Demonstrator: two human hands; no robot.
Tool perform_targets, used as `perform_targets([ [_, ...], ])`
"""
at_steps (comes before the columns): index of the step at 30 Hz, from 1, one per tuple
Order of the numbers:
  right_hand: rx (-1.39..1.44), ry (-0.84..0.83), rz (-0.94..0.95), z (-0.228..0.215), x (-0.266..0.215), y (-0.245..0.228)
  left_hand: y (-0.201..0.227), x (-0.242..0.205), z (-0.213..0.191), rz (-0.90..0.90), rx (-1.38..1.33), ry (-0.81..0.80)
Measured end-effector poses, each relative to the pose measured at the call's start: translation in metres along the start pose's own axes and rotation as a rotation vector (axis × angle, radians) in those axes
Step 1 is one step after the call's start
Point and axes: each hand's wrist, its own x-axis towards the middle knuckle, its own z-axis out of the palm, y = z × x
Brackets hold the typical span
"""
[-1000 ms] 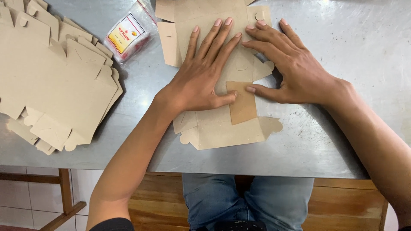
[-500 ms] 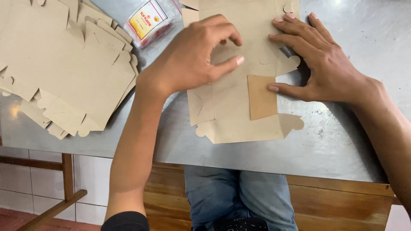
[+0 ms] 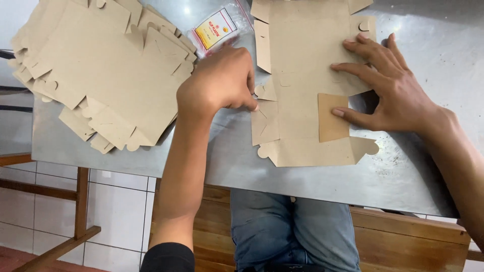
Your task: The person folds and assembles flat cardboard box blanks on a metal table. They press down flaps and tabs to form the box shape, handling one unit at a time. A stack of blanks and small containers of paste are visible nearby.
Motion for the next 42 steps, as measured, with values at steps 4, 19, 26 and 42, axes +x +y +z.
perform_targets([
  [4,-0.046,0.038,-0.064,0.007,0.014,-0.015,0.006,0.005,0.002,0.020,0.023,-0.014],
  [19,0.154,0.115,-0.032,0.021,0.029,-0.014,-0.009,-0.058,0.106,0.220,-0.462,0.619],
  [26,0.146,0.139,0.003,0.024,0.027,-0.016,-0.003,-0.050,0.133,0.202,-0.306,0.971],
  [42,0.126,0.131,-0.113,0.023,0.022,-0.010,0.006,-0.053,0.128,0.251,-0.232,1.079],
])
